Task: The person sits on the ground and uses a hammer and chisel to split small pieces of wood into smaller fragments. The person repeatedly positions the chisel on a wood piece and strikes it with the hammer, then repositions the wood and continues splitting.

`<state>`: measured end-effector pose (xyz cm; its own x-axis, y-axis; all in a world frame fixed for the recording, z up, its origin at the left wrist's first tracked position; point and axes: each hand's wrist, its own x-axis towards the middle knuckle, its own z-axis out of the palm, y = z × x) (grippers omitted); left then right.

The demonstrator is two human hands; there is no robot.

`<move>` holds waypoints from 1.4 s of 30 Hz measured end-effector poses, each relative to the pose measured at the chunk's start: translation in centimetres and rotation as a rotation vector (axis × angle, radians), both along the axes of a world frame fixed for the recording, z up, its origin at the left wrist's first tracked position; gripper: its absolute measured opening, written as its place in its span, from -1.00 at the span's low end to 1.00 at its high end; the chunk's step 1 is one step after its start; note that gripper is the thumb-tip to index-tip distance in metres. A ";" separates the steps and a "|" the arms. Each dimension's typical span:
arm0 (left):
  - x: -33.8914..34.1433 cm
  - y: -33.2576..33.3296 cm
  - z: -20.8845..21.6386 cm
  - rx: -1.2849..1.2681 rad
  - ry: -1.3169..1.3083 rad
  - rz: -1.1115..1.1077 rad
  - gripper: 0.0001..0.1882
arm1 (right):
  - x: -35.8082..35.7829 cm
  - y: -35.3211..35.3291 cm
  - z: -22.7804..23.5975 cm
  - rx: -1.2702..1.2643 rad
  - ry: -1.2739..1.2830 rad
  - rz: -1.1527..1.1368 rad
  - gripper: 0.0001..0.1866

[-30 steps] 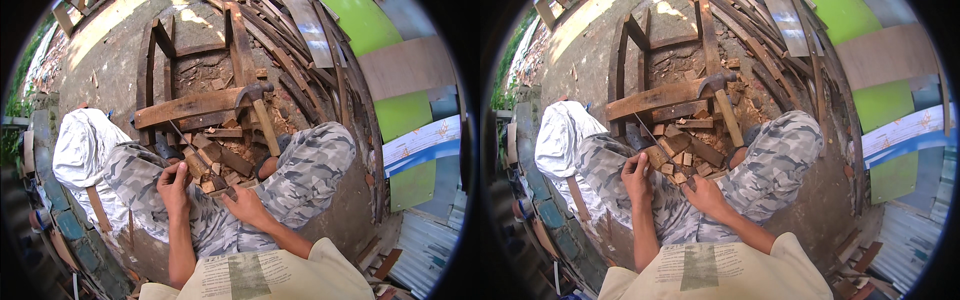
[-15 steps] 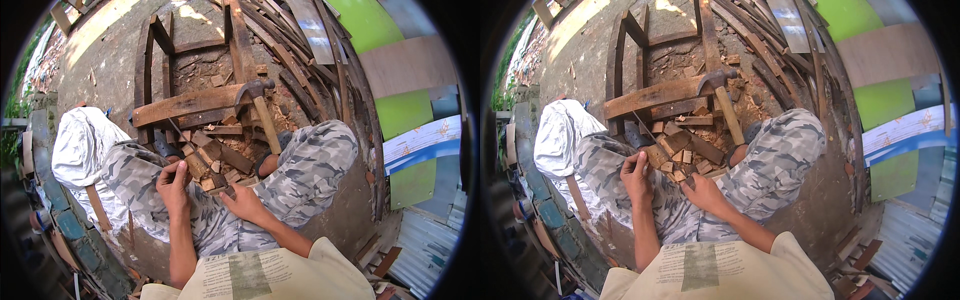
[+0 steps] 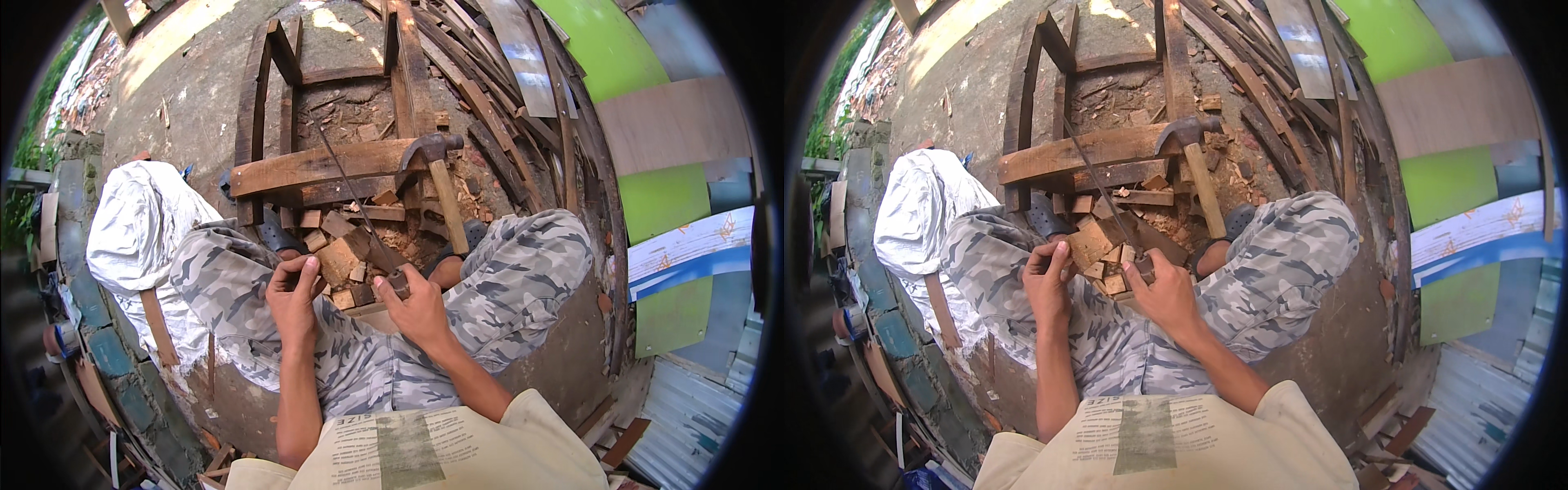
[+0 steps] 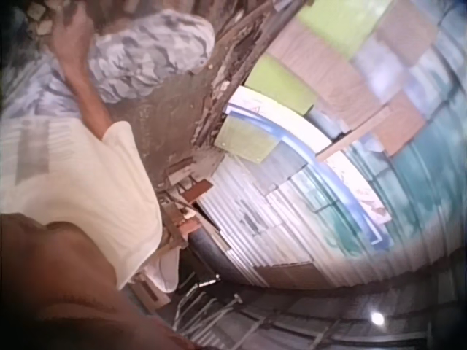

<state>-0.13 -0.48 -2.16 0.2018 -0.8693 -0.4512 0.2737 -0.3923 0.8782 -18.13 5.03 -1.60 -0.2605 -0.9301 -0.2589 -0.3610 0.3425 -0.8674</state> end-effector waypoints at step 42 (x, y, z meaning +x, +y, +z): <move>-0.8 -0.1 0.7 0.036 -0.118 0.035 -0.76 | -1.3 2.2 5.5 -0.034 -0.069 0.036 -0.67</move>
